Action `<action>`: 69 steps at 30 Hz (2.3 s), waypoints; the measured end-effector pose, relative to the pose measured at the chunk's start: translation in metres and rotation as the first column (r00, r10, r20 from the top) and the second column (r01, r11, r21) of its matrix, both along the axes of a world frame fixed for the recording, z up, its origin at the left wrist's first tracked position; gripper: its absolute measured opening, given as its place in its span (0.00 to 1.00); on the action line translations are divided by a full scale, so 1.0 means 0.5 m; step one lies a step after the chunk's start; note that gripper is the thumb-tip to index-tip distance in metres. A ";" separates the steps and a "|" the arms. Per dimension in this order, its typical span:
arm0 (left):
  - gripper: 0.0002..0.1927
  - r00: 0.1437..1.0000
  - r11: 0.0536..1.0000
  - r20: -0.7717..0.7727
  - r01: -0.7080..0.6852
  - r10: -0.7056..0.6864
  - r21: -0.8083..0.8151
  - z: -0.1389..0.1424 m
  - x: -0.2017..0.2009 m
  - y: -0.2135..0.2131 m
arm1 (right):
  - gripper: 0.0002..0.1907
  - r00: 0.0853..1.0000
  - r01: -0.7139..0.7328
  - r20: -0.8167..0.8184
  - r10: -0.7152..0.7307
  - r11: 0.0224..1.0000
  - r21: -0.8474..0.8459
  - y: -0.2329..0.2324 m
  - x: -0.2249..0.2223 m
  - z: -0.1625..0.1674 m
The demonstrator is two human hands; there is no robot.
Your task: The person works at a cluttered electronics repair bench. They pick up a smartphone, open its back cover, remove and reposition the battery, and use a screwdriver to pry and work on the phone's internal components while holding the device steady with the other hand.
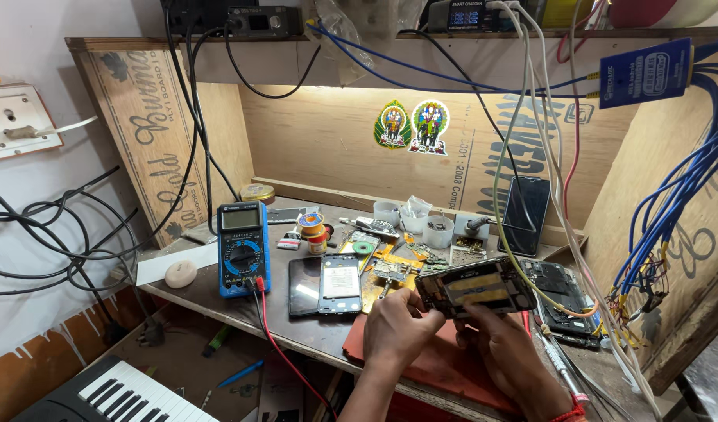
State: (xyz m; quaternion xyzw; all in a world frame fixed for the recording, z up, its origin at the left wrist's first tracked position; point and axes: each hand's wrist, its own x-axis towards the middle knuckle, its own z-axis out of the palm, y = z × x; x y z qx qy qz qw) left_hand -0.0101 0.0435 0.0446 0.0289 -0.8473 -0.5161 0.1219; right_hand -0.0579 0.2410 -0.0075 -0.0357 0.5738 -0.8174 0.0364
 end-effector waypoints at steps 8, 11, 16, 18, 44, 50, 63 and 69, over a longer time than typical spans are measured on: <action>0.17 0.997 0.999 0.068 -0.044 0.045 -0.013 0.012 0.000 0.001 | 0.14 0.999 -0.019 0.033 0.018 0.999 0.036 -0.005 -0.004 -0.002; 0.16 0.998 0.999 0.036 -0.049 0.050 -0.016 0.003 -0.007 0.002 | 0.14 0.999 -0.044 0.009 0.044 0.998 0.044 -0.006 0.000 0.000; 0.16 1.000 0.999 0.009 -0.026 0.026 0.022 -0.016 -0.020 0.003 | 0.12 0.998 -0.042 -0.050 0.043 0.999 0.023 -0.009 0.015 0.014; 0.18 0.999 0.999 -0.040 -0.019 0.021 0.036 -0.020 -0.019 0.001 | 0.11 0.997 -0.041 -0.063 0.042 0.999 0.016 -0.012 0.019 0.022; 0.17 0.989 0.997 0.133 -0.072 0.072 -0.007 0.016 -0.004 0.005 | 0.19 0.999 -0.052 0.003 0.052 0.988 0.147 -0.006 -0.003 -0.009; 0.15 0.996 0.996 0.011 -0.086 0.086 0.010 -0.008 -0.019 0.006 | 0.14 1.000 -0.003 -0.011 0.004 0.997 0.075 -0.010 0.003 -0.001; 0.19 1.000 0.996 -0.006 -0.030 0.030 0.080 -0.003 -0.007 0.000 | 0.14 1.000 -0.021 -0.015 0.021 0.998 0.059 -0.013 0.005 0.006; 0.19 0.995 0.997 0.065 -0.074 0.072 0.031 0.009 0.000 0.003 | 0.16 0.999 -0.033 -0.014 0.035 0.993 0.111 -0.013 0.004 0.002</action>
